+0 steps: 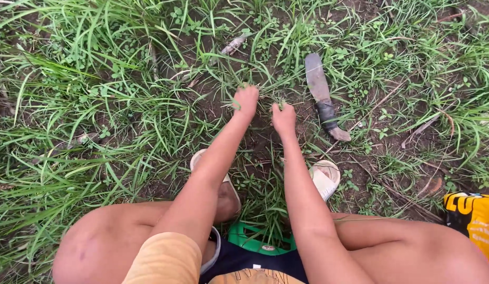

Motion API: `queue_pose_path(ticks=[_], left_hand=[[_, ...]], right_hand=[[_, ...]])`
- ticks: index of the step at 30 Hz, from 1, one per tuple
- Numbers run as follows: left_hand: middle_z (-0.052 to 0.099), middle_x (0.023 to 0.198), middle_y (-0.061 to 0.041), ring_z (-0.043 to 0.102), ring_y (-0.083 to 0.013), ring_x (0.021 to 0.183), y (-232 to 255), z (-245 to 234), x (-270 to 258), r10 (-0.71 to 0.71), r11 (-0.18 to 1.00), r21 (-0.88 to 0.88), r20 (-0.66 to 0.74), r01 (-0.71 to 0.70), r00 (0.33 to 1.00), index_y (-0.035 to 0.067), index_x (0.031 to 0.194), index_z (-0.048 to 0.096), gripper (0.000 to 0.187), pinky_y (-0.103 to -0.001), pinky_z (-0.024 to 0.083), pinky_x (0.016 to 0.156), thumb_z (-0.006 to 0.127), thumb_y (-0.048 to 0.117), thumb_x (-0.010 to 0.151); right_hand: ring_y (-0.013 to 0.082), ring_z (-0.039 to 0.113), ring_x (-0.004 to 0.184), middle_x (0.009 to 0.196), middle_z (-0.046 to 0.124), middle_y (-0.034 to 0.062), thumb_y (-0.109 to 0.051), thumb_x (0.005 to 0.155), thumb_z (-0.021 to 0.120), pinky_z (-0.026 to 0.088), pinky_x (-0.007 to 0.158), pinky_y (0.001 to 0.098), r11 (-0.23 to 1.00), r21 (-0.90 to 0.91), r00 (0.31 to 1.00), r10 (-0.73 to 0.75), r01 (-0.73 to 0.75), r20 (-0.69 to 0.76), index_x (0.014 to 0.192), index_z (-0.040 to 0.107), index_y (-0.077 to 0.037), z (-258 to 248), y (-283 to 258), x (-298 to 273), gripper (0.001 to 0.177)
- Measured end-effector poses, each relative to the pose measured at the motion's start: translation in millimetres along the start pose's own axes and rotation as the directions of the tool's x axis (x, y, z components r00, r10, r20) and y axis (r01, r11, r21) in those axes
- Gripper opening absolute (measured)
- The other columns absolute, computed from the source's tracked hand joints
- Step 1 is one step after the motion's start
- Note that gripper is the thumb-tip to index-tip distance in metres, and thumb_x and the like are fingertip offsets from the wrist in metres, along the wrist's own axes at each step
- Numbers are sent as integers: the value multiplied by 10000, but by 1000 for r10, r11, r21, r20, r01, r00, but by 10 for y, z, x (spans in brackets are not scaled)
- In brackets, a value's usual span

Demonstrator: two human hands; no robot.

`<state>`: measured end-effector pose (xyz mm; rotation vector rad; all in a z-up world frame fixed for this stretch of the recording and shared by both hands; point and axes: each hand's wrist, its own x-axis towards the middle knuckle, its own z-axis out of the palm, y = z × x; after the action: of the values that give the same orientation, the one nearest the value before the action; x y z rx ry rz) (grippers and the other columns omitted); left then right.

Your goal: Clear grass and scrape a wooden stick on the ground.

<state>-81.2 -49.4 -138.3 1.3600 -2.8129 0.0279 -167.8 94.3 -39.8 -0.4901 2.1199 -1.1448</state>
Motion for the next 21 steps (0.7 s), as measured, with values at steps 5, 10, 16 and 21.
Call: queue_pose_path(ticks=[5,10,16,21], left_hand=[[736,1018,-138,761,-293,877,-87,-286,-163,1,975,-220,138,30,990,79,975,718,129,-407,629,721,607,33,930],[709,1062,-168,742,-328,933,-43,-895,-206,34,957,-290,112,0,993,47,1044,648,264,-415,623,762,611,15,785],[670,1192,-255,755,-294,776,-676,-791,-102,-167,983,-82,-3,166,986,-38,1079,619,134,-350,633,646,591,26,964],[736,937,-161,757,-315,819,-765,-617,-103,-106,994,-13,84,107,991,49,921,719,99,-402,625,680,644,88,868]], right_hand=[[206,673,500,584,657,103,-237,928,616,547,533,380,999,22,999,46,-46,14,834,708,14,103,-137,1,283],[189,659,494,586,654,88,-243,953,620,541,524,366,998,-8,997,58,-58,-43,812,664,30,210,-156,71,311],[183,638,458,558,614,73,-247,974,609,532,455,346,997,75,999,29,-31,30,800,651,8,383,-208,-19,312],[180,653,472,567,641,79,-233,963,589,543,497,354,1000,-2,994,-3,3,109,821,693,7,531,-167,-143,298]])
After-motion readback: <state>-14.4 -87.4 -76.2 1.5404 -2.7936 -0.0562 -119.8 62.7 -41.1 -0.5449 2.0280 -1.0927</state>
